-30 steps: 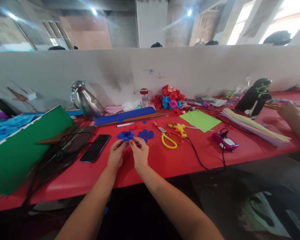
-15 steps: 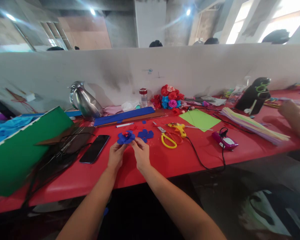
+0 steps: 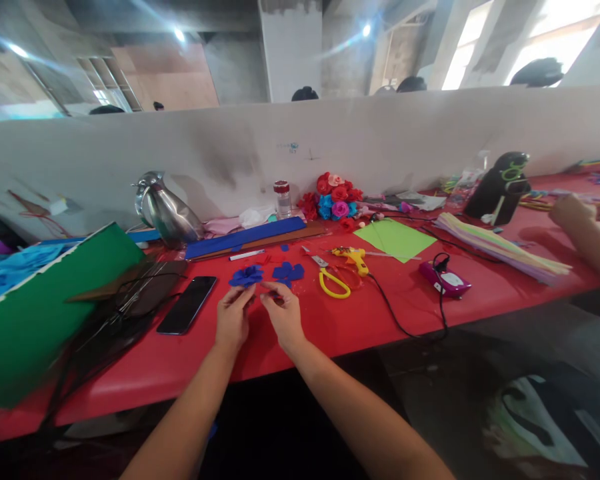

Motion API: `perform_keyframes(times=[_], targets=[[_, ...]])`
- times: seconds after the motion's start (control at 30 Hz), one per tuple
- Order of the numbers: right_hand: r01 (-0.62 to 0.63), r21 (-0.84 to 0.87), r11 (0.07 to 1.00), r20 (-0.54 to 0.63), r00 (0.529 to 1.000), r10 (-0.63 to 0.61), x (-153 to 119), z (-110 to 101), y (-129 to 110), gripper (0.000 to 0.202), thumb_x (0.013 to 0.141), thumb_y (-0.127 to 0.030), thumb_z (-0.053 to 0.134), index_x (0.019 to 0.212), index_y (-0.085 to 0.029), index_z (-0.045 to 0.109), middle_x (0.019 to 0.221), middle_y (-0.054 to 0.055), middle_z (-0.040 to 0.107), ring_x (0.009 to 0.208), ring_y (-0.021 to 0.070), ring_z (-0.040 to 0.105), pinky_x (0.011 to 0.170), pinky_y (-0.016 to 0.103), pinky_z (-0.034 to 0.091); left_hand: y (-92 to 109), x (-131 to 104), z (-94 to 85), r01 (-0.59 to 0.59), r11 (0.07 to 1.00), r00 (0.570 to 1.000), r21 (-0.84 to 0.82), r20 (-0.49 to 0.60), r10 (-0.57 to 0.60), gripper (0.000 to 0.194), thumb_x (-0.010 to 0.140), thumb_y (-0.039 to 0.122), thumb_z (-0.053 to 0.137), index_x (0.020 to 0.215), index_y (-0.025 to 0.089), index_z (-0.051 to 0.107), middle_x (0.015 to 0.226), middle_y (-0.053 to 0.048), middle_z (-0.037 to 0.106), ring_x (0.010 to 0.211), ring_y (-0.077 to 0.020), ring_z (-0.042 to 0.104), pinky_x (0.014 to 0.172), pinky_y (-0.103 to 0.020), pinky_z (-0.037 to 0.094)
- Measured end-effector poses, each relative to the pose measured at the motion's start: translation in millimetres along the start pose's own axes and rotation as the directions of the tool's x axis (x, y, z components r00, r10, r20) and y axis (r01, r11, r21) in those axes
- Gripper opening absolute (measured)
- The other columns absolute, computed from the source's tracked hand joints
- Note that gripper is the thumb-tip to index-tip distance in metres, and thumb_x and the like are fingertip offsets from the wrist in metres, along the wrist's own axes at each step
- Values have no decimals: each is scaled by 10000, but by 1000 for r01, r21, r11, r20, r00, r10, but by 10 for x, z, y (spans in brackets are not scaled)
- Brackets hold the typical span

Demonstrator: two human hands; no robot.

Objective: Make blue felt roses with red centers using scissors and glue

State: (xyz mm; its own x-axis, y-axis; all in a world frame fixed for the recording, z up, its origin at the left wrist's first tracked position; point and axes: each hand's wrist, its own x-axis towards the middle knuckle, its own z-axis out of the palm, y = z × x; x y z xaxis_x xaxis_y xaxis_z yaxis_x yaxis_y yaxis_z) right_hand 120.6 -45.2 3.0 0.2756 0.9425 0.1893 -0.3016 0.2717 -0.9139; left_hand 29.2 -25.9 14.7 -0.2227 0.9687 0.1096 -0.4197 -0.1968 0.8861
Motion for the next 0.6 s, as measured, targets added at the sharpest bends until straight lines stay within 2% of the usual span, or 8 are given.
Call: perform_keyframes(times=[0.13,0.27,0.4,0.6], targets=[[60,-143,988,56,997,-52,29,-86,-49,158,728,-266,660,863,-214,722,851,28,729,798,183,641,757,319,490,37,-108,157,104,992,994,-71,-40,-107,170,554,255,805,631,183,672,653,21,636,667,-113,580,670,-249,444],[76,-150,986,55,996,-68,9,-149,-95,153,773,-290,631,871,-212,719,854,33,727,801,184,644,759,319,495,77,-183,224,122,992,987,-16,-108,-123,169,538,241,801,647,176,690,689,-6,679,724,-144,612,733,-278,460],[51,-116,992,47,998,-46,-10,-159,-121,162,763,-309,659,871,-210,727,874,44,728,813,191,651,776,330,505,95,-271,246,60,991,989,123,-139,-42,130,583,248,751,675,166,707,693,-22,692,711,-158,615,746,-295,472],[80,-131,988,9,997,-80,13,-148,-164,127,737,-306,684,790,-204,736,854,41,690,806,179,619,795,318,494,69,-386,301,-58,959,988,277,-120,95,168,661,299,696,746,158,729,717,-29,702,698,-165,612,714,-289,478]])
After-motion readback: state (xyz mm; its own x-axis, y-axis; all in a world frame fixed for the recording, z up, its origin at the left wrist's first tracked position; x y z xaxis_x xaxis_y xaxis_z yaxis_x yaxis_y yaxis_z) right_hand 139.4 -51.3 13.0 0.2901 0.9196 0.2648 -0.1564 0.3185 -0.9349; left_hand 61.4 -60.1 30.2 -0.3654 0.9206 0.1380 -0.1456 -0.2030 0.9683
